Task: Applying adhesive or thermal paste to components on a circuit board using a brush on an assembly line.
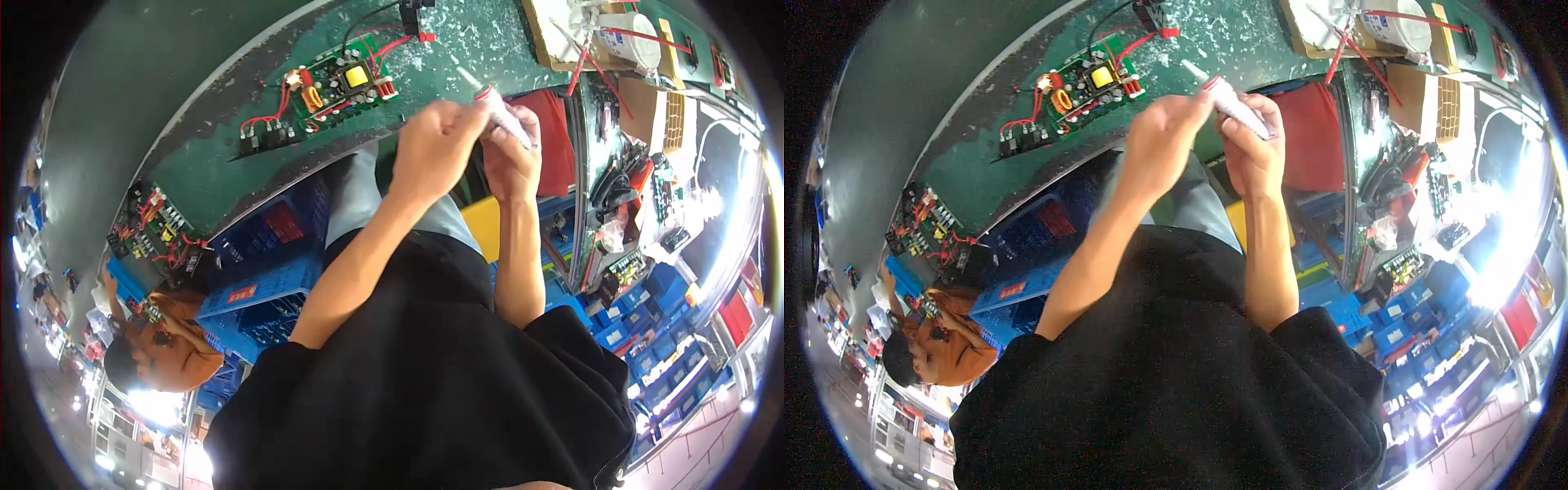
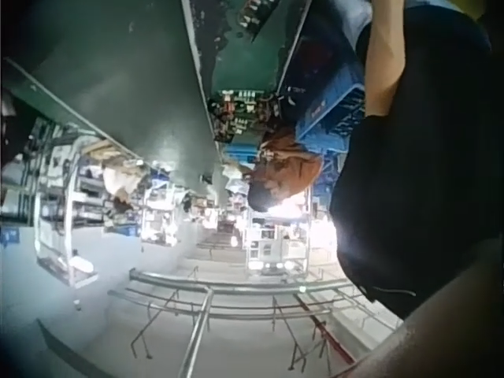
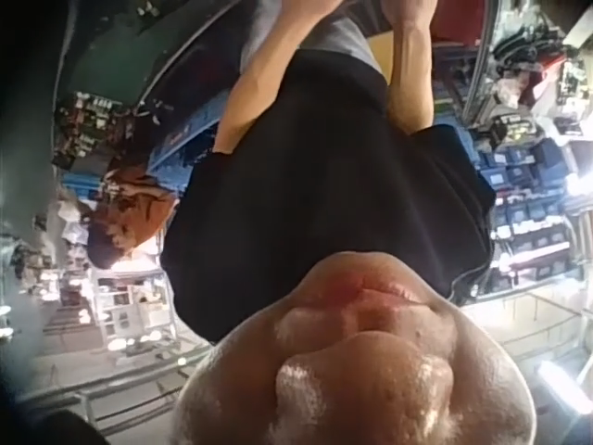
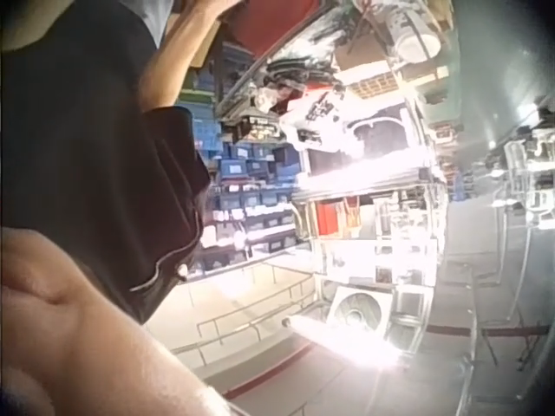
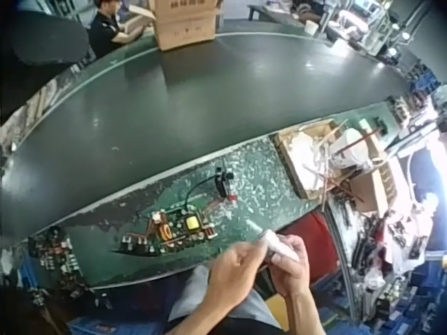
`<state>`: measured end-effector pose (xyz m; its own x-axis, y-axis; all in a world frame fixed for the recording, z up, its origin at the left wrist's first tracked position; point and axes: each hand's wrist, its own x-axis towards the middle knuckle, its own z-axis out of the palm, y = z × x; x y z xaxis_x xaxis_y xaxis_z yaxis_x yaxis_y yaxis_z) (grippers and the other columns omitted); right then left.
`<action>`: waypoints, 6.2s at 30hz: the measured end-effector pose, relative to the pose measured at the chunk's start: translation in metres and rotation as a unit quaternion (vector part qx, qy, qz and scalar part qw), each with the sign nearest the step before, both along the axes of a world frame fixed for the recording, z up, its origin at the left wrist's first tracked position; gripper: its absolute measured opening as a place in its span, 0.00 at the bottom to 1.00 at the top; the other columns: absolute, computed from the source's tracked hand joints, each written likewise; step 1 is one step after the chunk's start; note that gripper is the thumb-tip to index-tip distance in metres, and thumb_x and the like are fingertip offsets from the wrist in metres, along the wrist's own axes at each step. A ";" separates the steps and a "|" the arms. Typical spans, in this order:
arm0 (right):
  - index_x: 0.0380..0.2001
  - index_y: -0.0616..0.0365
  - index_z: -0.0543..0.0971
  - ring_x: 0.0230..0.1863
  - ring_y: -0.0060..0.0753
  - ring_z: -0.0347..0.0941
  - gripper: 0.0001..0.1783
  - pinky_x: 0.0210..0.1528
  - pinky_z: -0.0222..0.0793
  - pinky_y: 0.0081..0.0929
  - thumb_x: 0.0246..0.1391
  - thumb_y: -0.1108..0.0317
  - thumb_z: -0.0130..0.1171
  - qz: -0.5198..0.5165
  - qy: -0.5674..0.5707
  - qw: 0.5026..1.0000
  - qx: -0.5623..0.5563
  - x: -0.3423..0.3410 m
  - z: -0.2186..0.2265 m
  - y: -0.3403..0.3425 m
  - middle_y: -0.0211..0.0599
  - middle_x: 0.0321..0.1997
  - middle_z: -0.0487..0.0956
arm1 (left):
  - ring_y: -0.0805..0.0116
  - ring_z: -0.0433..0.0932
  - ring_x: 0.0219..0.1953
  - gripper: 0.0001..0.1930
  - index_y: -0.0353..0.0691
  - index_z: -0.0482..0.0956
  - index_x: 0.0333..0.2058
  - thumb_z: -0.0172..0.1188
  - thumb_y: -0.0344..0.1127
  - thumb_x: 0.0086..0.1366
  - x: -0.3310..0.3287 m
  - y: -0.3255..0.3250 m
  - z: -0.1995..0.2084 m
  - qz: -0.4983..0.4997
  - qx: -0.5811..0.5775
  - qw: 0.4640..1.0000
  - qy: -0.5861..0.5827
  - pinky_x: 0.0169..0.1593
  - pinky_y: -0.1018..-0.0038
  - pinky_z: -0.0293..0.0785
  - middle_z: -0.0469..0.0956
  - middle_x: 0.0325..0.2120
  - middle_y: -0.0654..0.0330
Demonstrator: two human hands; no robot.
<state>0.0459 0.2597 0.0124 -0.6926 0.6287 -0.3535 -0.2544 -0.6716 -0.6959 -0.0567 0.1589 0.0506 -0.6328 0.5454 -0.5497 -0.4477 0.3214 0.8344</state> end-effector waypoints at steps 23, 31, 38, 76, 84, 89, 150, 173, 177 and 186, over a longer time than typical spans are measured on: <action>0.42 0.64 0.74 0.31 0.20 0.68 0.11 0.37 0.65 0.20 0.55 0.74 0.58 -0.099 -0.135 0.986 -0.018 -0.047 -0.028 0.002 0.32 0.36 0.76 | 0.51 0.72 0.39 0.14 0.36 0.73 0.41 0.61 0.32 0.56 -0.065 -0.032 -0.104 0.007 -0.138 0.868 0.477 0.43 0.62 0.69 0.73 0.36 0.52; 0.39 0.68 0.75 0.33 0.30 0.76 0.11 0.38 0.74 0.26 0.60 0.69 0.51 -0.098 -0.143 0.951 0.257 -0.062 0.006 0.000 0.43 0.35 0.79 | 0.68 0.70 0.40 0.16 0.42 0.75 0.44 0.56 0.31 0.54 -0.028 -0.038 -0.124 -0.117 -0.174 0.755 0.622 0.39 0.72 0.66 0.72 0.41 0.63; 0.37 0.69 0.76 0.30 0.19 0.74 0.10 0.32 0.70 0.14 0.48 0.80 0.62 0.080 -0.262 0.807 0.524 -0.094 -0.005 -0.035 0.38 0.33 0.79 | 0.70 0.63 0.49 0.22 0.44 0.73 0.49 0.56 0.36 0.53 0.015 -0.032 -0.153 -0.130 -0.238 0.734 0.623 0.47 0.71 0.56 0.70 0.50 0.65; 0.35 0.63 0.76 0.31 0.32 0.76 0.14 0.34 0.72 0.24 0.45 0.72 0.68 0.175 -0.205 0.657 0.704 -0.110 -0.056 -0.027 0.38 0.34 0.78 | 0.67 0.61 0.54 0.30 0.55 0.72 0.53 0.53 0.62 0.53 0.023 -0.035 -0.186 -0.114 -0.240 0.700 0.663 0.45 0.64 0.49 0.70 0.52 0.69; 0.38 0.56 0.74 0.35 0.41 0.77 0.20 0.33 0.75 0.31 0.41 0.68 0.70 0.183 -0.189 0.641 0.721 -0.106 -0.061 -0.024 0.36 0.37 0.77 | 0.64 0.60 0.54 0.30 0.54 0.72 0.53 0.54 0.60 0.53 0.021 -0.035 -0.184 -0.119 -0.239 0.696 0.667 0.44 0.64 0.48 0.70 0.51 0.65; 0.38 0.62 0.75 0.34 0.34 0.76 0.17 0.37 0.72 0.25 0.44 0.74 0.68 0.179 -0.163 0.657 0.714 -0.105 -0.060 -0.026 0.39 0.36 0.78 | 0.63 0.62 0.52 0.29 0.54 0.74 0.50 0.55 0.59 0.52 0.022 -0.036 -0.188 -0.114 -0.230 0.697 0.670 0.44 0.63 0.49 0.70 0.50 0.64; 0.48 0.70 0.70 0.40 0.42 0.74 0.38 0.45 0.68 0.35 0.43 0.49 0.67 -0.264 -0.396 0.734 0.484 -0.037 0.030 0.270 0.52 0.38 0.76 | 0.54 0.77 0.31 0.08 0.33 0.77 0.31 0.56 0.33 0.61 -0.061 -0.035 -0.062 -0.109 -0.161 0.883 0.427 0.36 0.64 0.71 0.77 0.29 0.51; 0.33 0.63 0.82 0.30 0.29 0.79 0.17 0.37 0.72 0.25 0.49 0.59 0.63 0.035 -0.365 0.723 0.585 -0.045 0.049 0.337 0.40 0.28 0.82 | 0.52 0.77 0.34 0.12 0.33 0.77 0.34 0.56 0.38 0.60 -0.050 -0.015 -0.071 -0.017 -0.219 0.891 0.398 0.39 0.62 0.71 0.78 0.30 0.50; 0.35 0.67 0.79 0.31 0.27 0.77 0.14 0.37 0.71 0.23 0.51 0.65 0.62 0.069 -0.327 0.711 0.618 -0.040 0.033 0.323 0.40 0.29 0.81 | 0.50 0.74 0.36 0.14 0.34 0.74 0.40 0.58 0.35 0.58 -0.051 -0.010 -0.068 -0.005 -0.244 0.881 0.406 0.40 0.60 0.70 0.75 0.32 0.49; 0.33 0.70 0.77 0.36 0.26 0.74 0.14 0.42 0.71 0.23 0.57 0.66 0.57 -0.065 -0.265 0.826 0.493 -0.064 0.085 0.279 0.40 0.36 0.79 | 0.42 0.67 0.50 0.36 0.27 0.60 0.55 0.63 0.37 0.49 -0.079 0.031 -0.031 0.030 -0.210 0.790 0.575 0.53 0.53 0.62 0.68 0.47 0.40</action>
